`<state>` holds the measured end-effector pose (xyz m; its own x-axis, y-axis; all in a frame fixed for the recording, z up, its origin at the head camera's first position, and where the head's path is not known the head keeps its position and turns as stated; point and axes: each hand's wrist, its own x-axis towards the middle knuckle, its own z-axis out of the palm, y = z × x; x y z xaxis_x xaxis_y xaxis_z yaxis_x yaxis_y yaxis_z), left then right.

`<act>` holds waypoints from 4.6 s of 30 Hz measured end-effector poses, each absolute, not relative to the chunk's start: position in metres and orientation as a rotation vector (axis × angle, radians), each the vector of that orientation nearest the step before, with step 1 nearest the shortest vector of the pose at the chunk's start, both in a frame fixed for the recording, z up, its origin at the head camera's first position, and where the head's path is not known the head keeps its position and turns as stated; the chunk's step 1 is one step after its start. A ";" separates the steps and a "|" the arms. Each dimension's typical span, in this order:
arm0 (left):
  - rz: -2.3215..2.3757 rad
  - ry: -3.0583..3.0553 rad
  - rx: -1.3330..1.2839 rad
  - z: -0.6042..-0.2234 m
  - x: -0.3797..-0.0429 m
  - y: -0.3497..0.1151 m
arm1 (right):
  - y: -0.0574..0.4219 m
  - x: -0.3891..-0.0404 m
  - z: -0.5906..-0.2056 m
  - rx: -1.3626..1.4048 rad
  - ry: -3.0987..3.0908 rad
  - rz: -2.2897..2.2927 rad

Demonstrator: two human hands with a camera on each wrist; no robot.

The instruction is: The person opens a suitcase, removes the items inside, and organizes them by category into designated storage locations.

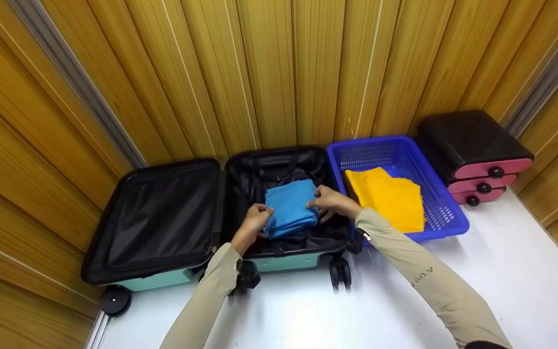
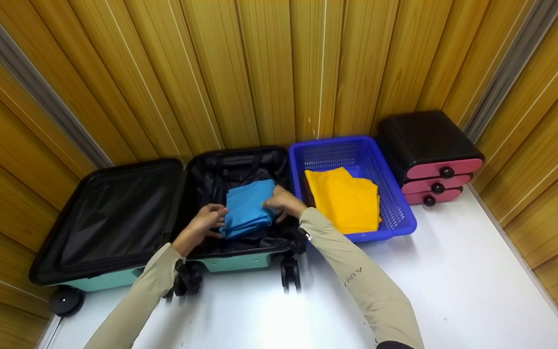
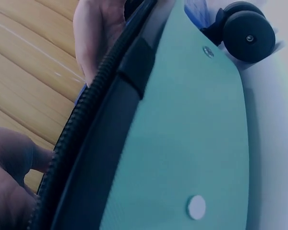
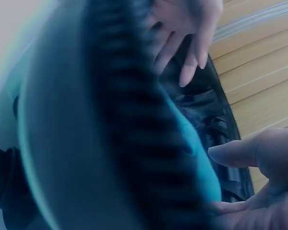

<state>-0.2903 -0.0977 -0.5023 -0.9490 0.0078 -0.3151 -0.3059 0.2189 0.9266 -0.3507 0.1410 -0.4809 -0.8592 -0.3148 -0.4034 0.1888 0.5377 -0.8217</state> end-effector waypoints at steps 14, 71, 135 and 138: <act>1.808 2.260 -0.338 -0.510 -0.292 -0.093 | 0.142 -0.356 -0.486 -0.037 2.256 -1.346; 2.157 1.791 0.071 -0.470 -0.305 -0.007 | 0.269 -0.341 -0.399 -0.169 2.128 -1.454; 2.104 1.999 0.082 -0.476 -0.307 -0.047 | 0.374 -0.329 -0.444 0.032 2.415 -1.769; 2.099 2.055 0.056 -0.477 -0.305 -0.056 | 0.382 -0.325 -0.442 0.061 2.435 -1.808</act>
<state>-0.3055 -0.0564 -0.4767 -0.9786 0.1712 -0.1144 -0.1180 -0.0107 0.9930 -0.3247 0.3820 -0.4419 -0.9934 -0.0320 -0.1105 0.0965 0.2910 -0.9518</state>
